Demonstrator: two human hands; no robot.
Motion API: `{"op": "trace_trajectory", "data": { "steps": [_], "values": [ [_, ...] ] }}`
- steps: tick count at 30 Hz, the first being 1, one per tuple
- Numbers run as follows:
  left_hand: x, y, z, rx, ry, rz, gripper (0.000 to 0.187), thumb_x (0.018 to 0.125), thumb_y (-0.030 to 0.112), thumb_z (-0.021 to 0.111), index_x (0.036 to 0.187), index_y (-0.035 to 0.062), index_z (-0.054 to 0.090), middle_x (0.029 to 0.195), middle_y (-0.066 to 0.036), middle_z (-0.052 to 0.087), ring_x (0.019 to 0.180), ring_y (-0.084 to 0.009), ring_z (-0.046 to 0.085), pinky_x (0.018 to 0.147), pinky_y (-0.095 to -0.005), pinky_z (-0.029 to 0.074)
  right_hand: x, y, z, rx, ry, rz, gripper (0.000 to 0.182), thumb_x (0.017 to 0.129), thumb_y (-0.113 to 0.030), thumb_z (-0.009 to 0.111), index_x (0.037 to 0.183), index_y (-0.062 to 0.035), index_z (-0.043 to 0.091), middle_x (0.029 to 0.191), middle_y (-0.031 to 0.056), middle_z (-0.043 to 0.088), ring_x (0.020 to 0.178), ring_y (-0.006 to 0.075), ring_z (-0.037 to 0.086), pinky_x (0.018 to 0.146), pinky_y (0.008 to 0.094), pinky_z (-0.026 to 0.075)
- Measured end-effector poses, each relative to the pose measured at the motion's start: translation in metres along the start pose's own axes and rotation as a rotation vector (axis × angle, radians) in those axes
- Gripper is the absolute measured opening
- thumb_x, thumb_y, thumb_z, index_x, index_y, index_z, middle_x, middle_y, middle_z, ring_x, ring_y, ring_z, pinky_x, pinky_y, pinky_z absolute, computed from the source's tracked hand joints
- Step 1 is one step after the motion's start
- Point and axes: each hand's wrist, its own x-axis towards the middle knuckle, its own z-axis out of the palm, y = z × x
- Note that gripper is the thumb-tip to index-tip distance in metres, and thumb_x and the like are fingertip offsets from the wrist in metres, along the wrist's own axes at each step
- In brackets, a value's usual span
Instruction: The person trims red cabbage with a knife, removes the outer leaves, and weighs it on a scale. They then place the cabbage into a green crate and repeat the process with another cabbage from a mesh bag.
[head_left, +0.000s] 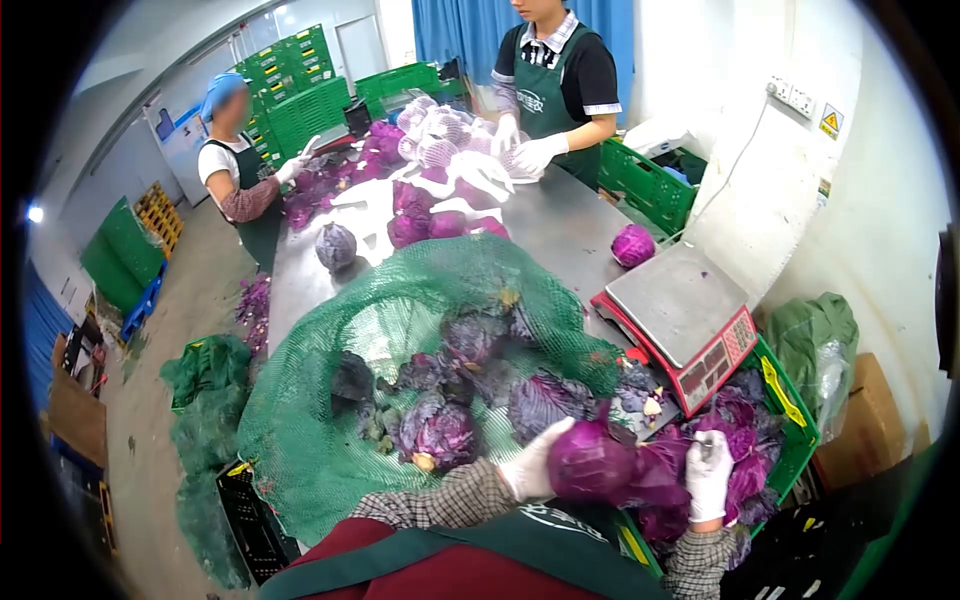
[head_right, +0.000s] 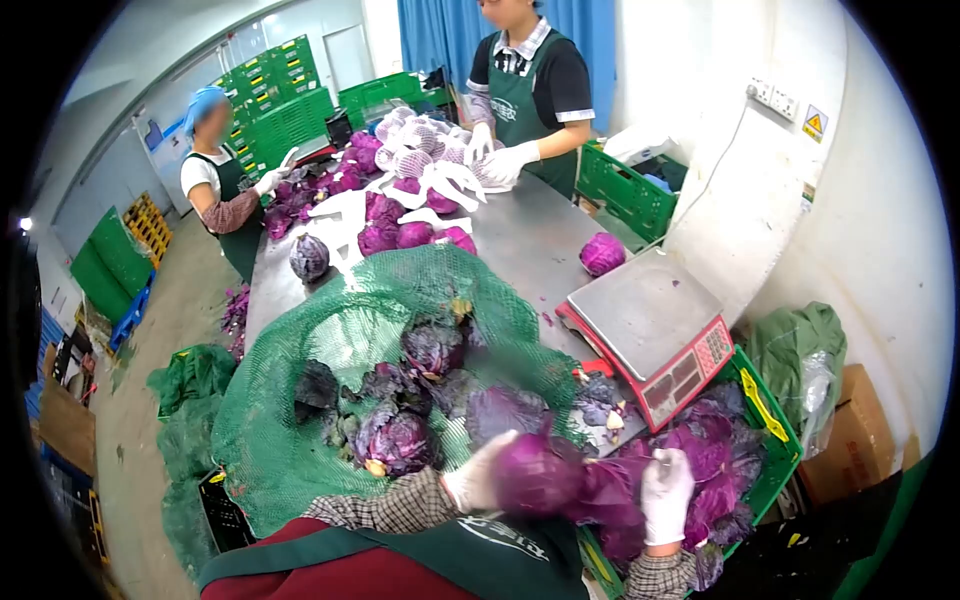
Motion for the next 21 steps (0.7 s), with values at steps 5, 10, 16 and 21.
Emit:
{"op": "trace_trajectory", "data": {
  "steps": [5,10,16,21],
  "values": [
    [-0.003,-0.001,0.006,-0.027,-0.244,0.022,0.076,0.085,0.060,0.057,0.141,0.0106,0.041,0.145,-0.014,0.042,0.133,-0.0338,0.039,0.110,-0.0562,0.029,0.006,0.035,-0.036,-0.526,0.219,-0.059,0.018,0.082,0.005,0.054,0.098,-0.0017,0.056,0.086,0.0094,0.059,0.078,0.0164,0.058,0.074,0.0305,0.049],
    [-0.004,0.004,0.004,0.053,0.089,0.340,0.074,0.084,0.057,0.062,0.138,0.0106,0.042,0.138,-0.016,0.047,0.129,-0.0332,0.043,0.109,-0.0564,0.031,-0.018,-0.005,-0.007,-0.078,0.097,0.012,0.028,0.078,-0.004,0.067,0.104,0.0006,0.059,0.093,0.0177,0.061,0.091,0.0296,0.061,0.081,0.0360,0.050],
    [0.042,0.002,-0.066,0.255,0.287,0.594,0.065,0.088,0.053,0.059,0.130,0.0047,0.049,0.122,-0.015,0.060,0.111,-0.0296,0.059,0.098,-0.0438,0.047,-0.048,-0.097,0.078,0.007,-0.348,-0.111,0.049,0.081,-0.033,0.074,0.114,-0.0019,0.056,0.103,0.0154,0.060,0.095,0.0303,0.062,0.081,0.0369,0.052],
    [0.047,-0.013,-0.058,0.272,0.536,0.747,0.045,0.087,0.034,0.069,0.117,0.0025,0.054,0.110,-0.012,0.063,0.098,-0.0239,0.063,0.085,-0.0390,0.053,-0.048,-0.090,0.095,-0.043,-0.428,0.015,0.036,0.083,-0.031,0.070,0.101,-0.0039,0.056,0.093,0.0148,0.058,0.080,0.0328,0.062,0.067,0.0402,0.051]
  ]
}}
